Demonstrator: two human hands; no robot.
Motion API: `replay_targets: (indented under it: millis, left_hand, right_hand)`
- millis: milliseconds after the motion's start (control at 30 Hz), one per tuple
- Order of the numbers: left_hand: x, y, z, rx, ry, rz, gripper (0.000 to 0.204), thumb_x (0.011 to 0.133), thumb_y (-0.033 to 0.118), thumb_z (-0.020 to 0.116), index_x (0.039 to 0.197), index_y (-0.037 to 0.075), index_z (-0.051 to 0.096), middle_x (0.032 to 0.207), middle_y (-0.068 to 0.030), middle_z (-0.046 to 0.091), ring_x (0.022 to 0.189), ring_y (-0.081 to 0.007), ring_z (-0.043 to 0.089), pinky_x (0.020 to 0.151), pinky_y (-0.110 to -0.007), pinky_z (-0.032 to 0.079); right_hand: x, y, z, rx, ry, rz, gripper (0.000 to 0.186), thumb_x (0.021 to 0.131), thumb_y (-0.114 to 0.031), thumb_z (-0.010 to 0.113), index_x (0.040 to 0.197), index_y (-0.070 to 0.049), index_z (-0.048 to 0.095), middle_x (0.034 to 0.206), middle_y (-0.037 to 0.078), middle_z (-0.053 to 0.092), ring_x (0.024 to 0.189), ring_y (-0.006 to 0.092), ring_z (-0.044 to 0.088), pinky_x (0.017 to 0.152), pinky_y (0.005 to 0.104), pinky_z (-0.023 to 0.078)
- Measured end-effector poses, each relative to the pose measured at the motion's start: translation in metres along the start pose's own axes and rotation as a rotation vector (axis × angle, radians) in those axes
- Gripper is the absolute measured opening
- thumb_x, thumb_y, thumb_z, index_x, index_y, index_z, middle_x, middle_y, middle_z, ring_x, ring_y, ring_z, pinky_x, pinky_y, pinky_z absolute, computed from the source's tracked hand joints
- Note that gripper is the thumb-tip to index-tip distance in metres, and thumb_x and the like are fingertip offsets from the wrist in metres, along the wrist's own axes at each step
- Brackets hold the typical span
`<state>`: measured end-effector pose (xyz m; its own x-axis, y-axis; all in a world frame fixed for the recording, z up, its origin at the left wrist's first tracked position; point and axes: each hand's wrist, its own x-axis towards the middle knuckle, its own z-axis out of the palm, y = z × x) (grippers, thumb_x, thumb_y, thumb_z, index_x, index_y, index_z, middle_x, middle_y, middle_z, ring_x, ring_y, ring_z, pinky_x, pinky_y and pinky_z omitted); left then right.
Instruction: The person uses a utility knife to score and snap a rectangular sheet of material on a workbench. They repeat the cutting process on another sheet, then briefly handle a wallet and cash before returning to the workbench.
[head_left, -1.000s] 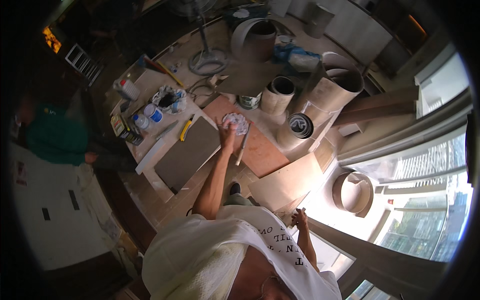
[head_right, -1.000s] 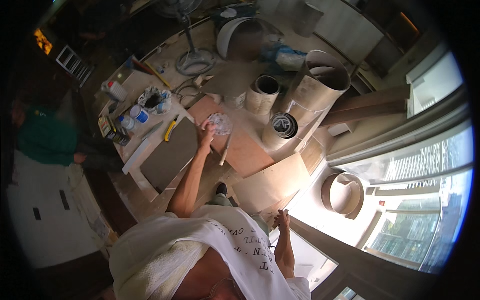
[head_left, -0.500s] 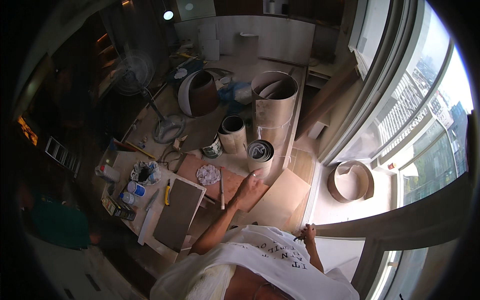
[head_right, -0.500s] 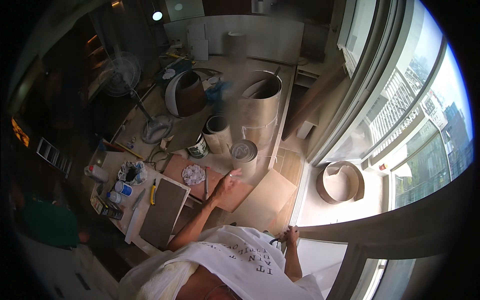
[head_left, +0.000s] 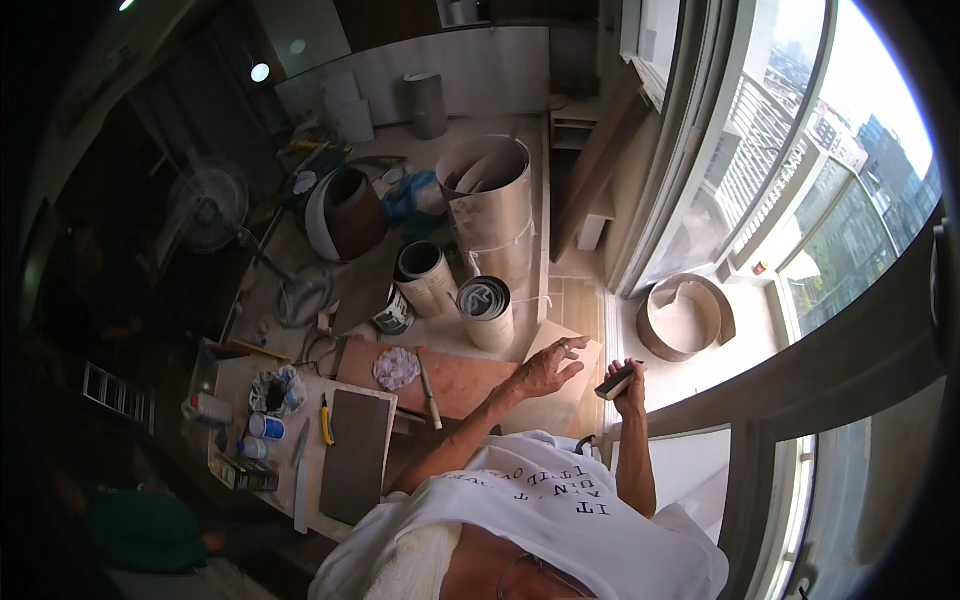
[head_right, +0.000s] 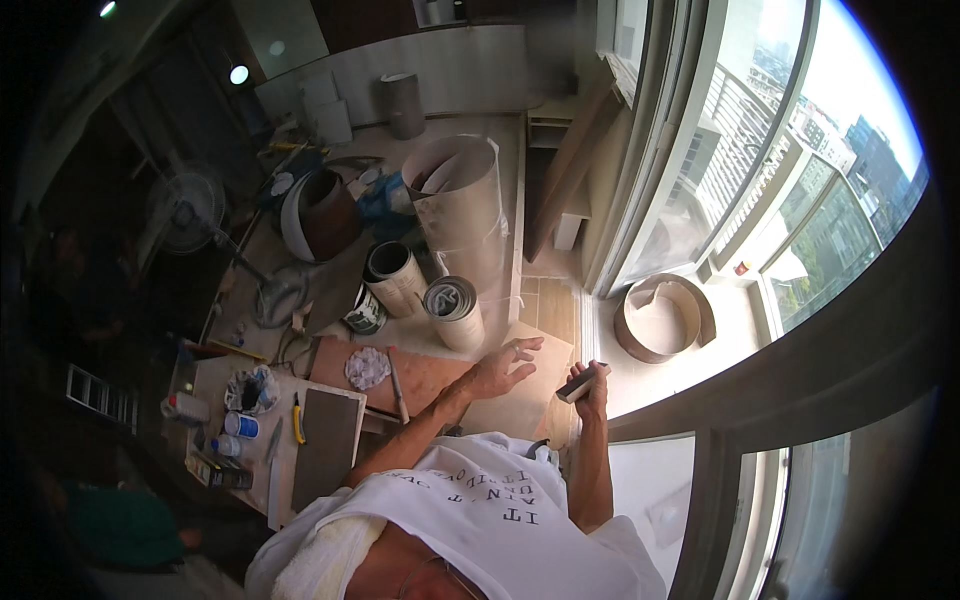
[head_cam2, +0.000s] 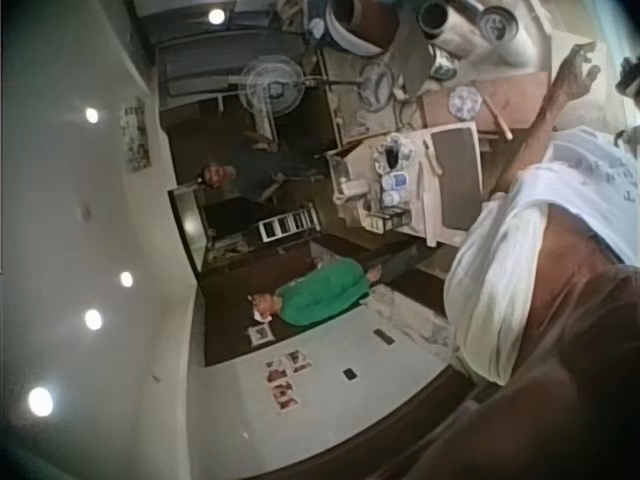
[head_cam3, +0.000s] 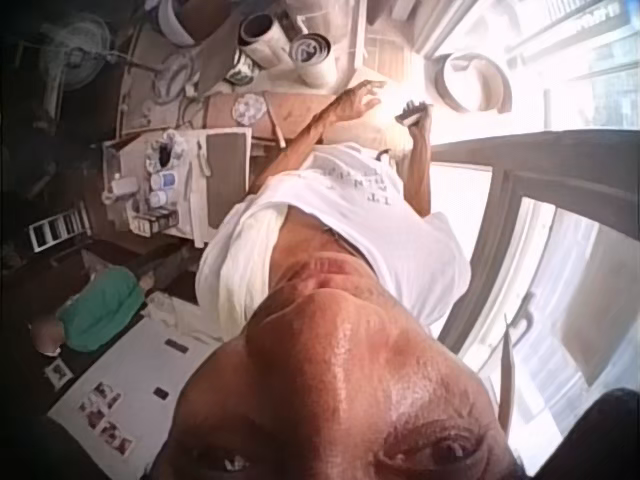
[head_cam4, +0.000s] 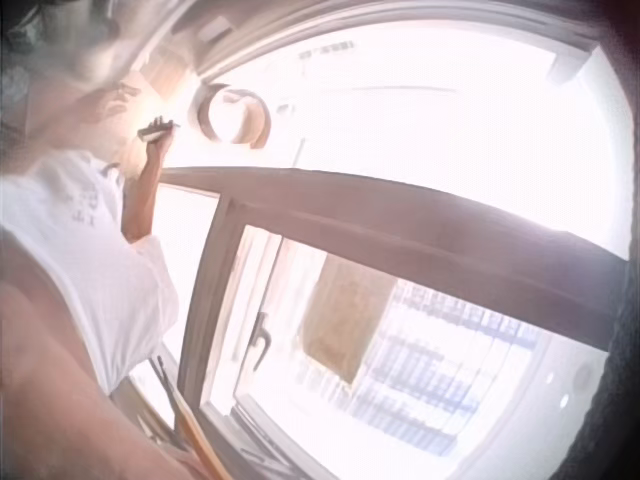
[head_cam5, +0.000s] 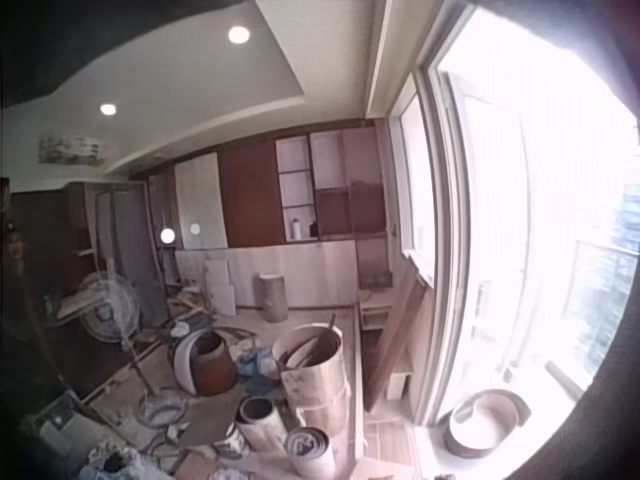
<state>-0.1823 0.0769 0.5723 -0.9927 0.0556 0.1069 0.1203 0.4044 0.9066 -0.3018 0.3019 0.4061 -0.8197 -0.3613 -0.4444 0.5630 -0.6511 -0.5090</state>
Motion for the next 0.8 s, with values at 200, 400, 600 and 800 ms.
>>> replay_targets:
  millis: [200, 400, 600, 800]
  left_hand:
    - [0.067, 0.07, -0.138, -0.034, 0.149, 0.136, 0.084, 0.097, 0.013, 0.059, 0.155, 0.003, 0.0, 0.134, -0.017, 0.055, 0.11, -0.0204, 0.063, 0.096, -0.032, 0.05]
    - [0.094, 0.182, -0.288, -0.031, 0.531, 0.328, 0.074, 0.101, 0.029, 0.055, 0.154, -0.001, 0.013, 0.13, -0.015, 0.06, 0.115, -0.0204, 0.06, 0.102, -0.032, 0.044]
    - [0.108, 0.14, -0.149, 0.215, 0.176, 0.332, 0.053, 0.098, 0.03, 0.059, 0.143, 0.006, 0.045, 0.134, -0.0154, 0.057, 0.121, -0.0241, 0.056, 0.103, -0.034, 0.043]
    - [0.065, 0.063, 0.019, 0.394, 0.063, 0.43, 0.045, 0.089, 0.025, 0.065, 0.127, 0.004, 0.058, 0.135, -0.0182, 0.053, 0.126, -0.0321, 0.05, 0.108, -0.046, 0.037]
  right_hand:
    - [0.0, 0.017, -0.002, 0.016, 0.17, 0.142, 0.041, 0.08, -0.035, 0.074, 0.104, -0.013, 0.049, 0.1, 0.01, 0.059, 0.089, 0.0256, 0.06, 0.081, 0.0423, 0.053]
    - [-0.019, 0.029, 0.0, 0.132, 0.224, 0.222, 0.024, 0.084, -0.027, 0.069, 0.092, -0.015, 0.049, 0.088, 0.009, 0.058, 0.079, 0.0236, 0.06, 0.071, 0.0404, 0.054]
    - [-0.029, 0.018, 0.067, 0.251, -0.134, 0.219, 0.025, 0.084, -0.026, 0.07, 0.096, -0.011, 0.054, 0.089, 0.008, 0.059, 0.081, 0.0216, 0.06, 0.075, 0.038, 0.054]
    - [-0.018, 0.03, 0.123, 0.112, -0.585, 0.018, 0.042, 0.099, -0.04, 0.055, 0.128, -0.009, 0.053, 0.122, 0.011, 0.06, 0.11, 0.025, 0.061, 0.097, 0.038, 0.052]
